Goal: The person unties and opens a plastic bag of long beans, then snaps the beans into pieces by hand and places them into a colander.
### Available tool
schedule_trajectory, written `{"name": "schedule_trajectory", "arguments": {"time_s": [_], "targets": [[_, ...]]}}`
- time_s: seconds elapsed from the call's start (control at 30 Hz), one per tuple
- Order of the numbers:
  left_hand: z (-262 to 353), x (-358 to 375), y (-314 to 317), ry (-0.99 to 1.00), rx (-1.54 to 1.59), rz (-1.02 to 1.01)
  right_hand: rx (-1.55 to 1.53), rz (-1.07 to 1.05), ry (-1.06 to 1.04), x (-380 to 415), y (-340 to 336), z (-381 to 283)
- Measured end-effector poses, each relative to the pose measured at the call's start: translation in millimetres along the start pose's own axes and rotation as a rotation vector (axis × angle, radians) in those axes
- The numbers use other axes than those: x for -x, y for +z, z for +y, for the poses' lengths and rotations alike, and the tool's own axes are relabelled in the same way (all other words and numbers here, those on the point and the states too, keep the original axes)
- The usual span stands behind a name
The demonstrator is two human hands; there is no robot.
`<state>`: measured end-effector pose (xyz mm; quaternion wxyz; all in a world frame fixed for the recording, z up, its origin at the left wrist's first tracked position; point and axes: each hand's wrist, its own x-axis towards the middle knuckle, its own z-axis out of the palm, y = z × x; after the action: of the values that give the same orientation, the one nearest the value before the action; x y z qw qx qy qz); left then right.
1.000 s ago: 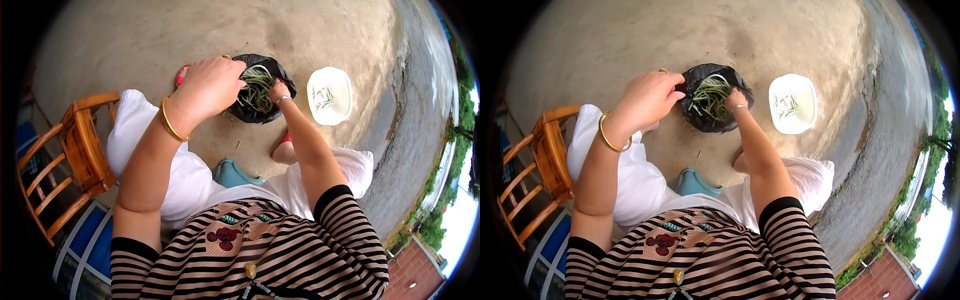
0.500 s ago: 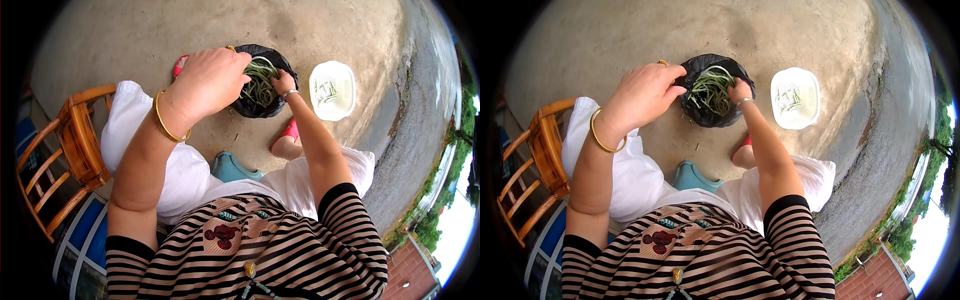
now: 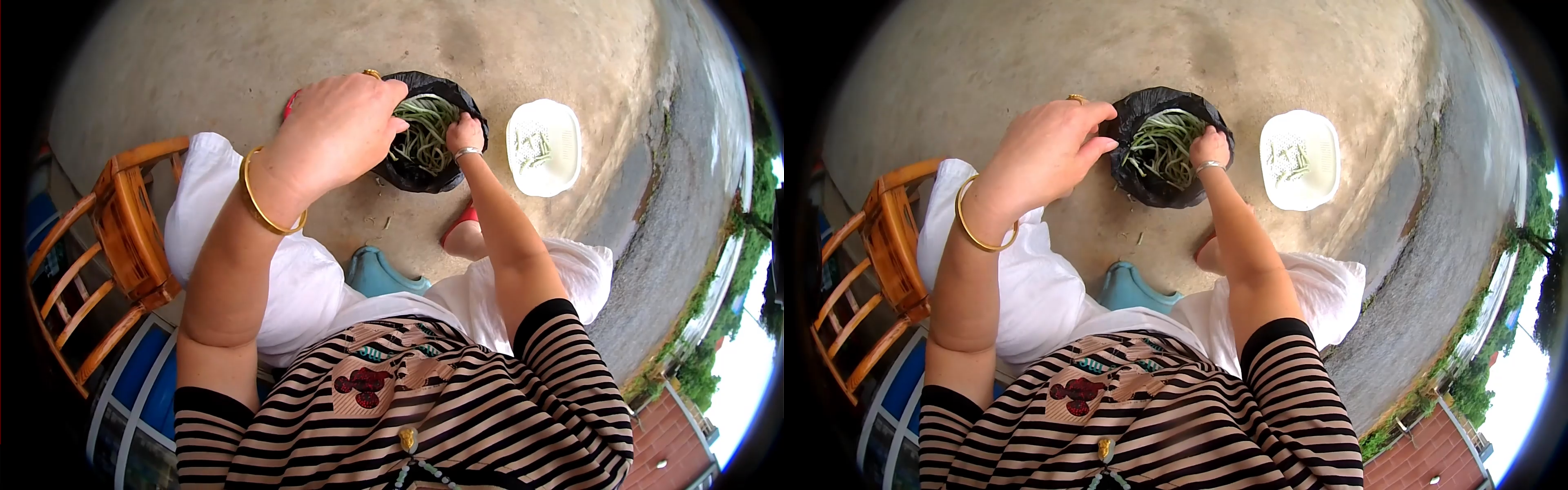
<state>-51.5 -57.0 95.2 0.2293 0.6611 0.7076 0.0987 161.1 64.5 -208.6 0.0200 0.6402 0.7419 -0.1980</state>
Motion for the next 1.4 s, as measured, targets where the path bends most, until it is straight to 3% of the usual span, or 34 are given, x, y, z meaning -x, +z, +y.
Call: {"name": "schedule_trajectory", "arguments": {"time_s": [0.1, 0.2, 0.47, 0.57, 0.7, 0.83, 0.93, 1.07, 1.2, 1.4], "targets": [[0, 0, -9, -0.052, 0.035, -0.008, -0.118, 0.171, -0.287, 13, -2, -21], [-3, 0, -17, -0.075, 0.048, 0.017, -0.126, 0.058, -0.612, 10, 11, -34], [-14, -3, -22, -0.08, 0.049, 0.091, -0.117, -0.116, -0.275, -27, 38, -63], [-14, -3, -23, -0.082, 0.061, 0.09, -0.016, 0.011, -0.308, -21, 53, -66], [-15, -3, -19, -0.053, 0.08, 0.108, 0.044, -0.216, -0.154, -16, 51, -69], [-14, 1, -21, -0.056, 0.068, 0.105, -0.02, -0.16, -0.324, -19, 54, -57], [-15, 2, -21, -0.063, 0.068, 0.094, -0.102, -0.362, -0.361, -24, 19, -56], [-16, 4, -17, -0.046, 0.06, 0.088, -0.096, -0.471, -0.436, -30, -3, -45], [-15, 6, -15, -0.036, 0.057, 0.107, 0.202, -0.402, -0.4, -17, -49, -69], [-14, 3, -13, -0.031, 0.028, 0.036, 0.28, -0.298, -0.5, -3, -71, -62]]}}
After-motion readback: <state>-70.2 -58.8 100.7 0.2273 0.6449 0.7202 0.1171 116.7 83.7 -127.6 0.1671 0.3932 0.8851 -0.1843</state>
